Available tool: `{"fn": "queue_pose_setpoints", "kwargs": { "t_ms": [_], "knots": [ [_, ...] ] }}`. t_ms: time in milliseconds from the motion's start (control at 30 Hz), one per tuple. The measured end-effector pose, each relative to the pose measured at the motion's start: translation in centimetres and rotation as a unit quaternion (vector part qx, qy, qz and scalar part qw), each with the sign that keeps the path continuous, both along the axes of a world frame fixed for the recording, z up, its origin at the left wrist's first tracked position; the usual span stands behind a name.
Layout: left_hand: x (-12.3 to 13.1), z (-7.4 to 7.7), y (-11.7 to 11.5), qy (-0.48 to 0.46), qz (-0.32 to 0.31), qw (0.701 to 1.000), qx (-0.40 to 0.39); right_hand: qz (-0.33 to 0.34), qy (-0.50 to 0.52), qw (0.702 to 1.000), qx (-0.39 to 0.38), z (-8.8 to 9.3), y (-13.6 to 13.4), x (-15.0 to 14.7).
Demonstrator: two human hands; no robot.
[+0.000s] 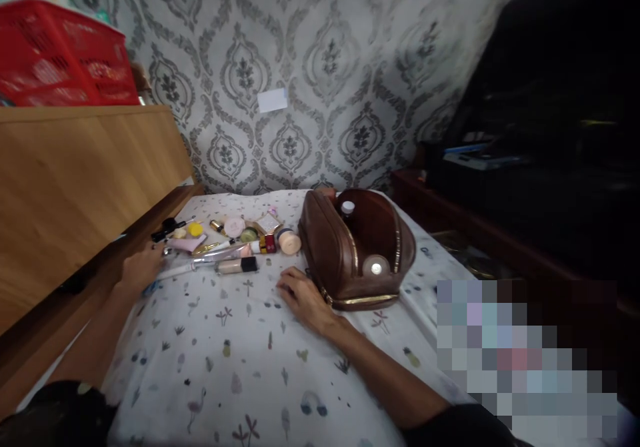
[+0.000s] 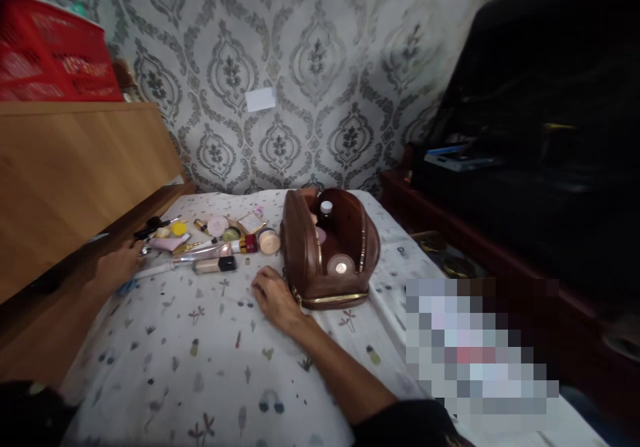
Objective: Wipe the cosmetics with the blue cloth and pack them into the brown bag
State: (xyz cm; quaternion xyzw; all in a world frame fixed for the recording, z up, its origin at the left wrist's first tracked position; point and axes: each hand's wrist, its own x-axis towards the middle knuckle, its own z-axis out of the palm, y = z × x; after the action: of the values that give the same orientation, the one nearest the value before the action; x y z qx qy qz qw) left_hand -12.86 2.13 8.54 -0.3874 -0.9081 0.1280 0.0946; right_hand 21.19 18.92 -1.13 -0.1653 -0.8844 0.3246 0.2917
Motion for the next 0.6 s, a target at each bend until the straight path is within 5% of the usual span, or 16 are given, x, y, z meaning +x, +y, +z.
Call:
{"fn": "queue_pose_setpoints", "kwargs": {
  "t_ms": [167, 300, 467, 600],
  "knots": [
    [1.8, -0.2, -1.8, 0.058, 0.023, 0.998, 0.022, -0.007, 0.006, 1.0, -0.003, -0.1, -0.1, 0.0],
    [4.9, -1.0, -3.1, 0.109, -0.025, 0.994, 0.001, -0.013, -0.003, 1.0, -0.003, 0.1, -0.2, 0.0],
    [9.9, -1.6, -2.6, 0.067, -0.1, 0.992, 0.026, -0.016, -0.03, 0.999, 0.0, 0.4, -0.3, 0.1],
    [10.7, -2.7, -1.7, -0.012, -0.175, 0.983, 0.053, -0.014, -0.038, 0.999, 0.001, 0.5, -0.4, 0.2]
  ]
}}
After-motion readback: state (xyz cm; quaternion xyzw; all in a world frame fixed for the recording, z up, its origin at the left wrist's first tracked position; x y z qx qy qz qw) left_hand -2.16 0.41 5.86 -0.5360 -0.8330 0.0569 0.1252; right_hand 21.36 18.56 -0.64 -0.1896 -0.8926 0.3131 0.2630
